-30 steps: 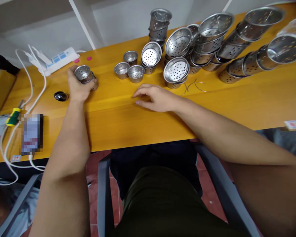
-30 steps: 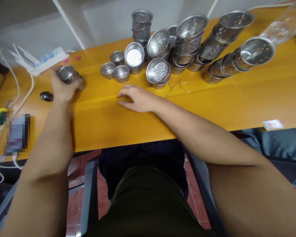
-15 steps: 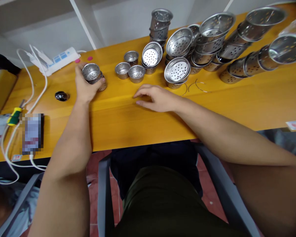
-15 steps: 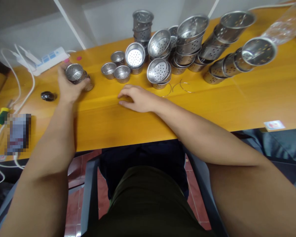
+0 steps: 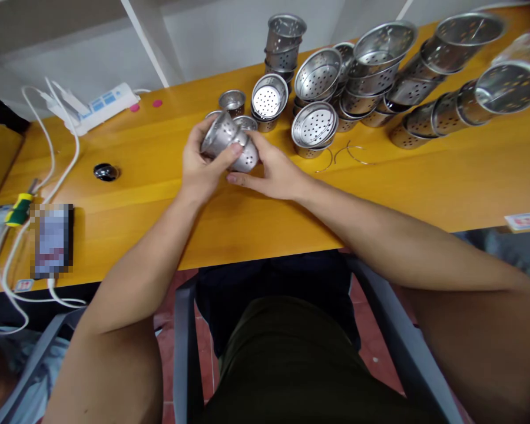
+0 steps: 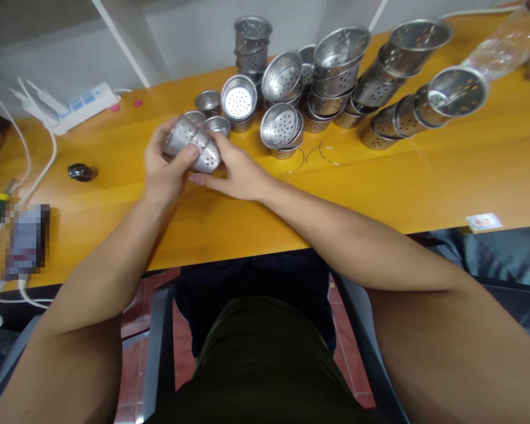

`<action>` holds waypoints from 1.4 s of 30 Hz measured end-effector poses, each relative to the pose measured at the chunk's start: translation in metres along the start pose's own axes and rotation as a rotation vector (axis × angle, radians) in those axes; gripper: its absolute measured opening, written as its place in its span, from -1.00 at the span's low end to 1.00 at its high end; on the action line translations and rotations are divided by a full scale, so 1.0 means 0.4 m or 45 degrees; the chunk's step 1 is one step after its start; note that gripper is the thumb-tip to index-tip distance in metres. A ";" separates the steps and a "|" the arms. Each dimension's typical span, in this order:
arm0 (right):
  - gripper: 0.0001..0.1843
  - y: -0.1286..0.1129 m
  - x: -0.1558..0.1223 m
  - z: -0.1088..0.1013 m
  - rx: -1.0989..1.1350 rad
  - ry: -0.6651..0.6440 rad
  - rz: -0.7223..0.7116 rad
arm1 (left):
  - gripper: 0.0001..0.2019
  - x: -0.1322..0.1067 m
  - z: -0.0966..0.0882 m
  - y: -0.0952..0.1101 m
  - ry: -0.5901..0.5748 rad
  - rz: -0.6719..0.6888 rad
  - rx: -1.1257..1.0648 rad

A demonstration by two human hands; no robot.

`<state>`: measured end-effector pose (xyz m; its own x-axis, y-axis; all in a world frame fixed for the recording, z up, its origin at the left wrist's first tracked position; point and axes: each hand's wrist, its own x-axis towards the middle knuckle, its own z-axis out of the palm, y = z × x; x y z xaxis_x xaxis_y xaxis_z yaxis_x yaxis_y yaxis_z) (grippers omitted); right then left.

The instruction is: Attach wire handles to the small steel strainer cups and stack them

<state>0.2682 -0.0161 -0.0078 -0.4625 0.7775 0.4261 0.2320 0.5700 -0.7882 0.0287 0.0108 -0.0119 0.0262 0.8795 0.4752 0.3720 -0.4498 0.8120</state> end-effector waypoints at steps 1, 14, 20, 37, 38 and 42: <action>0.21 -0.006 0.003 -0.001 0.013 0.002 -0.001 | -0.05 -0.010 0.021 0.008 -0.008 0.013 -0.009; -0.09 0.017 -0.010 -0.041 -0.065 -0.145 -0.156 | 0.25 0.103 -0.168 -0.159 -0.072 -0.055 0.217; -0.10 0.029 -0.018 -0.060 -0.013 -0.244 -0.092 | 0.30 0.131 -0.212 -0.245 0.044 -0.181 0.196; -0.54 -0.179 -0.094 -0.167 -0.334 -0.356 -0.146 | 0.16 0.078 -0.148 -0.027 0.084 0.206 0.256; -0.64 -0.205 -0.120 -0.207 -0.380 -0.398 -0.134 | 0.08 0.056 -0.132 -0.002 0.072 0.284 0.221; -0.71 -0.154 -0.232 -0.371 -0.777 -0.494 0.207 | -0.08 -0.021 -0.075 0.069 -0.054 0.385 0.252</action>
<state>0.4236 -0.0840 0.0671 -0.6246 0.7794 0.0483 0.7055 0.5898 -0.3929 0.0108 -0.0137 0.0169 0.1993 0.7189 0.6659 0.5140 -0.6553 0.5536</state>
